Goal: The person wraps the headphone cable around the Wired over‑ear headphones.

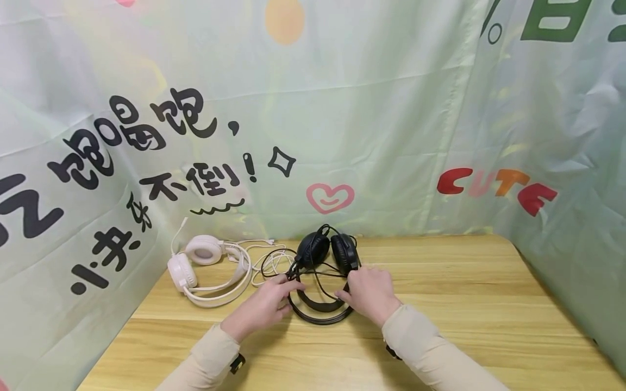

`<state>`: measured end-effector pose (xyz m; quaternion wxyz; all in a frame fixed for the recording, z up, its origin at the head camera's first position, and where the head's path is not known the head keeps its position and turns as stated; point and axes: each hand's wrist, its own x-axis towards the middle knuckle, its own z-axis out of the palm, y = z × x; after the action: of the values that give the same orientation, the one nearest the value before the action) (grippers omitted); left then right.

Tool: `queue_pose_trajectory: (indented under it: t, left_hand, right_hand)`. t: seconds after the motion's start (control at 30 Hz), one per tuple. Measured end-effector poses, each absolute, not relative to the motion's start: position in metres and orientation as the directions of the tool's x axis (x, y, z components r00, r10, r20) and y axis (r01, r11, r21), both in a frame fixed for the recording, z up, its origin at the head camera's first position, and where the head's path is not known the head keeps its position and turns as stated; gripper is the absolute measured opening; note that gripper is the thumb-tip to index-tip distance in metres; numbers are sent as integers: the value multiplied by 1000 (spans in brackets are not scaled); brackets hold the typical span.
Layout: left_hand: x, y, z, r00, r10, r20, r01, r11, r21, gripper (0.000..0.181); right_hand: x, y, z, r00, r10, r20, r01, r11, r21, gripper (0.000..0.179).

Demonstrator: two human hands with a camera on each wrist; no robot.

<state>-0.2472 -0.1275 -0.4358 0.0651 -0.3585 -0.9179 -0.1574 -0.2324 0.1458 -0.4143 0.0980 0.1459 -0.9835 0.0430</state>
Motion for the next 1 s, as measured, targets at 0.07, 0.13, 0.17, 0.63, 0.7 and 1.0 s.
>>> queue_pose_trajectory:
  t: [0.07, 0.13, 0.17, 0.63, 0.7, 1.0]
  left_hand:
    - [-245, -129, -436, -761, 610, 221, 649, 712, 268, 59]
    - [-244, -130, -437, -789, 574, 219, 615, 732, 293, 59]
    - [-243, -131, -437, -802, 554, 222, 597, 741, 308, 57]
    - [-240, -132, -448, -904, 268, 332, 400, 803, 442, 34]
    - [-240, -130, -448, -929, 212, 303, 338, 820, 462, 42]
    - [-244, -124, -446, -991, 58, 119, 108, 872, 478, 74]
  right_hand:
    - [-231, 144, -415, -938, -280, 202, -298, 953, -60, 71]
    - [-230, 143, -415, -938, -283, 198, -302, 951, -67, 71]
    - [-229, 142, -415, -936, -288, 200, -307, 949, -70, 71]
    - [-220, 123, -420, -912, -318, 258, -337, 941, -33, 68]
    - [-219, 120, -421, -909, -321, 267, -340, 940, -29, 69]
    - [-216, 110, -421, -917, -310, 253, -321, 947, -3, 70]
